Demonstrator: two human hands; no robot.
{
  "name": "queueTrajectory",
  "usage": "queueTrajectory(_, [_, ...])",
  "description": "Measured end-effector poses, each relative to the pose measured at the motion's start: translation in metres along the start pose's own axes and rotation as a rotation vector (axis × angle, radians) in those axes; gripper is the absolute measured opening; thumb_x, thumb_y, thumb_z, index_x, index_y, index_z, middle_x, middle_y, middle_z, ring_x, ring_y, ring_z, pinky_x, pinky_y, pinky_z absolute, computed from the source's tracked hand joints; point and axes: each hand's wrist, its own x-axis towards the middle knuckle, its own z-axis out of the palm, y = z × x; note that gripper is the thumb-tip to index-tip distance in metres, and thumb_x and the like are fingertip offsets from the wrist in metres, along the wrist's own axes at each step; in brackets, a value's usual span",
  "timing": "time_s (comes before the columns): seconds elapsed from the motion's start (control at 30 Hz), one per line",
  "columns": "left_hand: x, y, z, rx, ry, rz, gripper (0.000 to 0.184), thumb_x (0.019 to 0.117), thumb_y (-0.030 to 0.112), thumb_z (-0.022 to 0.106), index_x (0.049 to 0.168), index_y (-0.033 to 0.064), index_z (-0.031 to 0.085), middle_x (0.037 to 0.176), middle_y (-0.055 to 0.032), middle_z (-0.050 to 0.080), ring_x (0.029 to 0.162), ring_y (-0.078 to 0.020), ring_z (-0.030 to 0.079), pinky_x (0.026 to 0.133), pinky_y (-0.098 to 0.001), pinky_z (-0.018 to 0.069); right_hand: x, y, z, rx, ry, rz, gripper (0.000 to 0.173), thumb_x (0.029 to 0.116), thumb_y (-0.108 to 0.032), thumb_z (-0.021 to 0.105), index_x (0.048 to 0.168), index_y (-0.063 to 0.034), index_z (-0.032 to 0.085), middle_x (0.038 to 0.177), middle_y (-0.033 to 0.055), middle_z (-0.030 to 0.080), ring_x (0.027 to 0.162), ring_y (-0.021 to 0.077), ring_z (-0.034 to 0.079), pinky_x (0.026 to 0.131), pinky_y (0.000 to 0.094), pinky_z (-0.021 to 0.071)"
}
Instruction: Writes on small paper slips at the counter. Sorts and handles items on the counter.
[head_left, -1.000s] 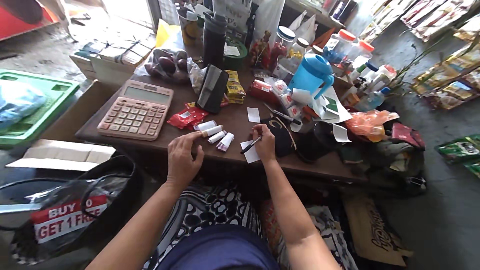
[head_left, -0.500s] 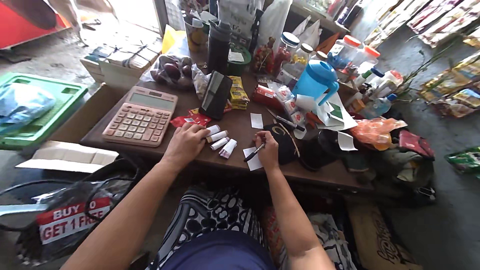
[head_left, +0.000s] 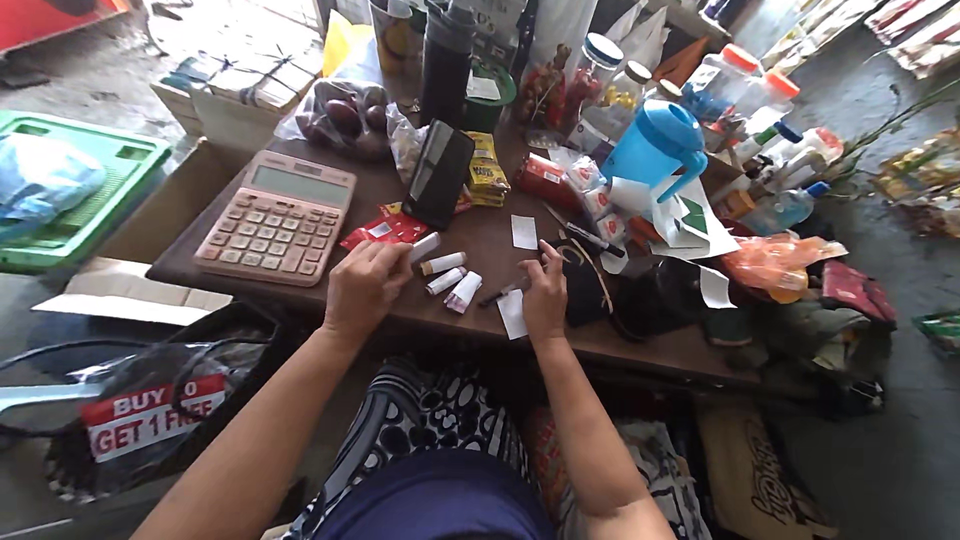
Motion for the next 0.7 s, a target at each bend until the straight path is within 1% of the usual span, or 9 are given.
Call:
queueTrajectory(0.03, [0.001, 0.003, -0.004, -0.045, 0.023, -0.064, 0.018, 0.0946, 0.005, 0.063, 0.107, -0.0044, 0.073, 0.095, -0.0232, 0.072, 0.087, -0.0384, 0.071, 0.078, -0.0494, 0.0579, 0.0, 0.0, 0.001, -0.043, 0.005, -0.012, 0.023, 0.0855, 0.011, 0.067, 0.097, -0.0059, 0.077, 0.146, 0.0215, 0.055, 0.117, 0.0401, 0.065, 0.093, 0.0521, 0.0556])
queueTrajectory(0.1, [0.003, 0.01, -0.015, -0.129, 0.044, -0.2, 0.019, 0.0942, 0.007, 0.065, 0.107, -0.0031, 0.074, 0.095, -0.0209, 0.073, 0.079, -0.0298, 0.071, 0.071, -0.043, 0.059, 0.001, 0.0, 0.002, -0.103, 0.037, -0.036, 0.024, 0.0843, 0.011, 0.068, 0.096, -0.0074, 0.077, 0.143, 0.0209, 0.059, 0.117, 0.0408, 0.066, 0.093, 0.053, 0.0553])
queueTrajectory(0.23, [0.002, 0.015, -0.034, -0.277, 0.026, -0.404, 0.021, 0.0939, 0.01, 0.067, 0.111, -0.0012, 0.071, 0.097, -0.0139, 0.073, 0.079, -0.0104, 0.069, 0.072, -0.0266, 0.0573, 0.001, -0.001, 0.0, -0.19, 0.051, -0.021, 0.037, 0.0877, 0.008, 0.065, 0.114, -0.0147, 0.077, 0.142, 0.0188, 0.059, 0.119, 0.0409, 0.063, 0.091, 0.057, 0.0515])
queueTrajectory(0.27, [0.0, 0.015, -0.036, -0.328, 0.03, -0.444, 0.021, 0.0939, 0.01, 0.067, 0.112, -0.0016, 0.07, 0.099, -0.0121, 0.073, 0.08, -0.0069, 0.068, 0.073, -0.0234, 0.0569, 0.001, -0.001, 0.001, -0.198, 0.059, -0.02, 0.037, 0.0883, 0.007, 0.065, 0.116, -0.0146, 0.077, 0.142, 0.0192, 0.059, 0.119, 0.0411, 0.063, 0.091, 0.0573, 0.0514])
queueTrajectory(0.33, [-0.005, 0.019, -0.041, -0.456, 0.059, -0.538, 0.022, 0.0935, 0.007, 0.066, 0.114, -0.0015, 0.068, 0.098, -0.0059, 0.072, 0.078, -0.0009, 0.067, 0.072, -0.0189, 0.057, 0.001, -0.001, 0.001, -0.193, 0.08, -0.012, 0.033, 0.0899, 0.003, 0.066, 0.116, -0.0141, 0.076, 0.141, 0.018, 0.06, 0.123, 0.041, 0.06, 0.095, 0.0578, 0.0494])
queueTrajectory(0.43, [-0.017, 0.025, -0.046, -0.649, 0.105, -0.654, 0.023, 0.0924, 0.0, 0.066, 0.116, -0.0004, 0.065, 0.095, 0.0014, 0.073, 0.073, -0.0013, 0.07, 0.068, -0.0214, 0.0619, 0.0, 0.001, -0.002, -0.104, 0.107, -0.059, 0.024, 0.095, -0.001, 0.061, 0.111, -0.01, 0.076, 0.139, 0.0165, 0.062, 0.13, 0.0402, 0.056, 0.102, 0.0584, 0.0448])
queueTrajectory(0.5, [-0.027, 0.027, -0.051, -0.729, 0.102, -0.699, 0.024, 0.0923, -0.002, 0.067, 0.117, 0.0007, 0.065, 0.095, 0.0028, 0.073, 0.073, -0.0038, 0.072, 0.068, -0.0247, 0.0639, -0.001, 0.005, -0.004, -0.015, 0.148, -0.121, 0.024, 0.0955, -0.002, 0.056, 0.106, -0.0092, 0.077, 0.132, 0.0152, 0.066, 0.128, 0.038, 0.057, 0.103, 0.0571, 0.0428])
queueTrajectory(0.57, [-0.035, 0.029, -0.057, -0.766, 0.105, -0.737, 0.024, 0.0919, -0.003, 0.066, 0.115, 0.0017, 0.065, 0.093, 0.0033, 0.073, 0.073, -0.0051, 0.072, 0.067, -0.0258, 0.0643, 0.0, 0.007, -0.008, 0.053, 0.143, -0.17, 0.022, 0.0939, -0.004, 0.058, 0.102, -0.0089, 0.078, 0.124, 0.0129, 0.071, 0.122, 0.0356, 0.061, 0.103, 0.0554, 0.0425])
queueTrajectory(0.7, [-0.052, 0.029, -0.068, -0.813, 0.107, -0.738, 0.02, 0.0928, 0.001, 0.064, 0.112, 0.0044, 0.067, 0.092, 0.0054, 0.074, 0.075, -0.0065, 0.073, 0.068, -0.0262, 0.0649, 0.0, -0.015, -0.027, 0.07, -0.133, -0.349, 0.019, 0.091, -0.005, 0.063, 0.098, -0.0124, 0.08, 0.113, 0.006, 0.075, 0.112, 0.0292, 0.067, 0.1, 0.0548, 0.045])
